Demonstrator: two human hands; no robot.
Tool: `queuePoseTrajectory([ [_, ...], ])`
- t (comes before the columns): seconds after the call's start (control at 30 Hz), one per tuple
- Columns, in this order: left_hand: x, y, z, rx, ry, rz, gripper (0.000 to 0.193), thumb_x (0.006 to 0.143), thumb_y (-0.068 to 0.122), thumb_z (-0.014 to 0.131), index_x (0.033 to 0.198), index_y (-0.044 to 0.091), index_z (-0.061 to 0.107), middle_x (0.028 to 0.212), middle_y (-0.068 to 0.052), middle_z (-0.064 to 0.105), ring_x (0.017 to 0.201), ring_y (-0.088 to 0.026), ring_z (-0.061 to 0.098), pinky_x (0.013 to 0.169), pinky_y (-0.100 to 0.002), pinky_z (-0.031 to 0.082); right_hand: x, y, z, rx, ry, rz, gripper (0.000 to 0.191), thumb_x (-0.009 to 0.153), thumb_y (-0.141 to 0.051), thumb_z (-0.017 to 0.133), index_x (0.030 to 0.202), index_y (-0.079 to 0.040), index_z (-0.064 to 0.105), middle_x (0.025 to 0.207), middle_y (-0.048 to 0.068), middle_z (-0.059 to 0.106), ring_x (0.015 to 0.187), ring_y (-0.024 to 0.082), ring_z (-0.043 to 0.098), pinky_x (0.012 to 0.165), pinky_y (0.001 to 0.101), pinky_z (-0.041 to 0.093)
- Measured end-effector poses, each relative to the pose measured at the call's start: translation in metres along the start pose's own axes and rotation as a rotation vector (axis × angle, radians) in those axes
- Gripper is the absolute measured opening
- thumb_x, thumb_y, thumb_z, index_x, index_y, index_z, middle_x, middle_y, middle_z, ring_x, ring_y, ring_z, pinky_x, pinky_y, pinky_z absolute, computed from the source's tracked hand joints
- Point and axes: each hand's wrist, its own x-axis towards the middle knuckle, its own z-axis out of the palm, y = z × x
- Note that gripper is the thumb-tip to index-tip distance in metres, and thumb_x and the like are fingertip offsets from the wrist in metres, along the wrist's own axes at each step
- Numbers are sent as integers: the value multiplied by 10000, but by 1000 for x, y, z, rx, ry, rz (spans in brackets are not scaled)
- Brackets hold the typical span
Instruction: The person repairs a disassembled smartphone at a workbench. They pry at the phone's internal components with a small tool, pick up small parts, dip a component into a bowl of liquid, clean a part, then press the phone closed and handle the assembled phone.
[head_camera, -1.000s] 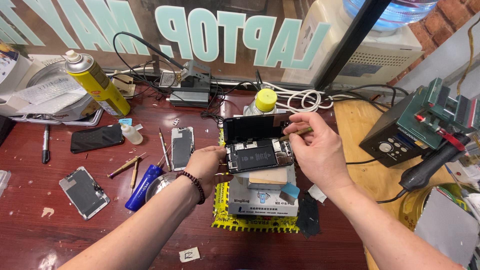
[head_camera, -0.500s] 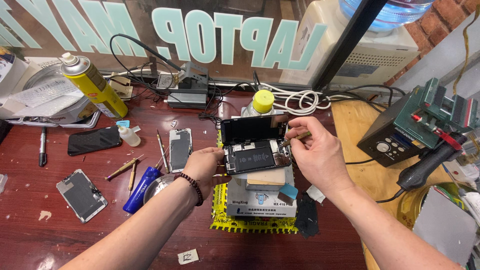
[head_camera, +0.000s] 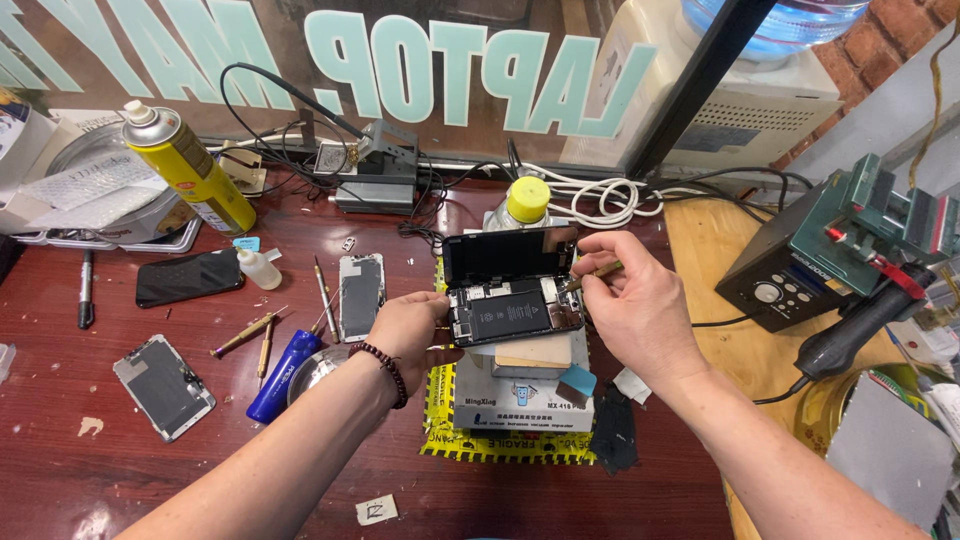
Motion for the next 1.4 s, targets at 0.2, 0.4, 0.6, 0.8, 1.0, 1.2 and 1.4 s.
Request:
queuePoseTrajectory([
  [0.2, 0, 0, 0, -3, 0, -5, 176, 1034, 180, 510, 1039, 70, 648, 899, -53, 678, 815, -183, 653, 769, -424, 563, 2, -6, -2, -52, -22, -35, 275, 882, -11, 622, 1150, -70, 648, 955, 66, 776, 769, 134, 755, 666, 285, 606],
  [0.4, -1, 1, 0, -1, -4, 13, 179, 1040, 174, 507, 1028, 61, 646, 887, -52, 678, 805, -182, 644, 767, -424, 559, 7, -21, -6, -242, -97, -362, 236, 893, -38, 652, 1128, -43, 632, 907, 130, 768, 853, 288, 767, 701, 383, 615],
  [0.6, -3, 2, 3, 11, 12, 11, 193, 1043, 187, 494, 1032, 73, 650, 896, -55, 684, 805, -180, 649, 761, -431, 559, 19, -31, -6, -370, -216, -366, 236, 888, -60, 663, 1122, -59, 636, 845, 156, 754, 820, 335, 748, 691, 433, 590],
  [0.8, -1, 2, 2, 11, 9, 15, 181, 1045, 186, 504, 1049, 71, 643, 896, -45, 683, 806, -176, 646, 756, -434, 559, 30, -30, -10, -285, -287, -444, 375, 808, -5, 640, 1179, -26, 585, 929, 190, 743, 865, 365, 737, 730, 450, 582],
  [1.0, 0, 2, 2, 16, 15, 13, 183, 1041, 179, 496, 1038, 79, 649, 892, -42, 682, 804, -175, 647, 754, -432, 565, 31, -28, -15, -444, -274, -293, 285, 876, -158, 728, 1121, -66, 616, 847, 171, 756, 836, 340, 749, 730, 434, 592],
  [1.2, -3, 3, 2, 24, 15, 20, 189, 1049, 188, 495, 1037, 66, 638, 891, -51, 676, 811, -176, 648, 764, -431, 569, 33, -25, -15, -295, -269, -343, 319, 834, -65, 667, 1144, -22, 604, 889, 167, 757, 846, 314, 764, 734, 408, 605],
  [1.4, -5, 4, 4, 21, 28, 1, 202, 1049, 192, 488, 1049, 69, 649, 906, -48, 687, 826, -176, 657, 771, -430, 568, 36, -26, -14, -412, -290, -371, 275, 844, -164, 754, 1070, -42, 657, 866, 182, 750, 840, 351, 744, 725, 440, 585],
])
